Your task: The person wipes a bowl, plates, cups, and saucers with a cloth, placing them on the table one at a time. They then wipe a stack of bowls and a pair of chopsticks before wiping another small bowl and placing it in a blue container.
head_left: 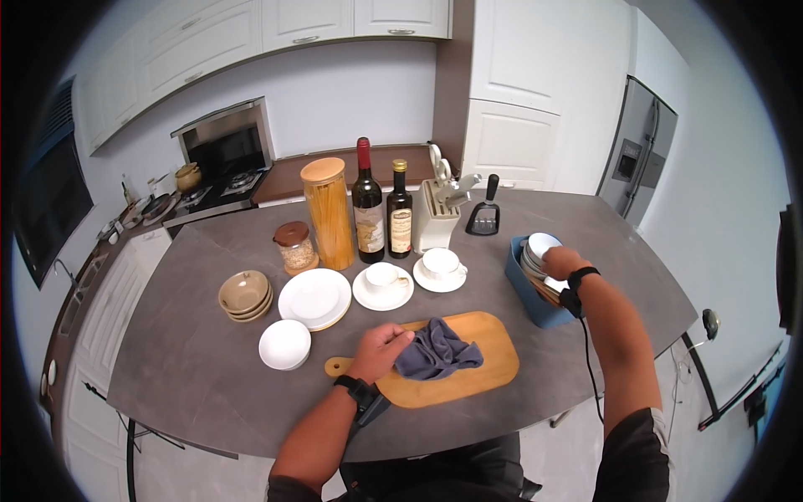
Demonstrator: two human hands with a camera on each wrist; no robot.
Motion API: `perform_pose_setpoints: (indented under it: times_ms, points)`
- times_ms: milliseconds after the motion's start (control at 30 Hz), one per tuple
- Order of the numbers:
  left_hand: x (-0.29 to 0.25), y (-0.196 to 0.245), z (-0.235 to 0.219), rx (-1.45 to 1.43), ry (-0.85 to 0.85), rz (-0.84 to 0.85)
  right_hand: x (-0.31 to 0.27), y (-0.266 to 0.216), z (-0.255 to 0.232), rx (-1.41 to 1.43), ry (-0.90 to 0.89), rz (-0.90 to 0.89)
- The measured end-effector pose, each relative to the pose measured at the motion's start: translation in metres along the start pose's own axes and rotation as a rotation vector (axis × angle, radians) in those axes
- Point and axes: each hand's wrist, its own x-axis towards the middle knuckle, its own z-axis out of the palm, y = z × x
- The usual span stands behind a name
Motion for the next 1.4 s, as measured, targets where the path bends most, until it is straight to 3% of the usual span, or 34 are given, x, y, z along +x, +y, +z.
perform_pose_setpoints:
  times_ms: [133, 367, 533, 567, 733, 833, 967, 1033, 1133, 1200, 1400]
  points:
    - [-0.002, 0.011, 0.000, 0.008, -0.007, -0.028, 0.014, 0.013, 0.019, 0.006, 0.049, -0.098]
    - [0.000, 0.003, 0.000, -0.004, -0.020, 0.024, -0.004, 0.004, -0.006, -0.044, 0.123, -0.035]
    - [0.000, -0.002, -0.001, -0.041, 0.004, -0.009, -0.019, -0.011, -0.033, 0.021, 0.346, -0.119]
    - [0.000, -0.002, -0.002, -0.050, 0.007, 0.000, -0.027, -0.022, -0.043, 0.021, 0.342, -0.133]
    - [0.000, -0.003, -0.006, -0.279, -0.004, -0.016, -0.108, -0.116, -0.102, 0.145, 0.543, -0.609]
    - [0.002, -0.003, -0.009, -0.394, -0.019, -0.010, -0.146, -0.179, -0.109, 0.297, 0.586, -0.782]
    - [0.002, -0.010, -0.014, -0.550, -0.068, 0.039, -0.163, -0.249, -0.087, 0.387, 0.548, -0.849]
    - [0.005, -0.013, -0.014, -0.613, -0.169, 0.086, -0.161, -0.275, -0.067, 0.418, 0.552, -0.857]
    - [0.003, -0.019, -0.012, -0.657, -0.113, 0.053, -0.162, -0.307, -0.052, 0.489, 0.593, -0.892]
    - [0.002, -0.027, -0.015, -0.798, -0.082, -0.013, -0.164, -0.316, -0.046, 0.540, 0.599, -0.900]
    - [0.003, -0.018, -0.015, -0.694, 0.011, -0.022, -0.161, -0.313, -0.027, 0.656, 0.523, -0.875]
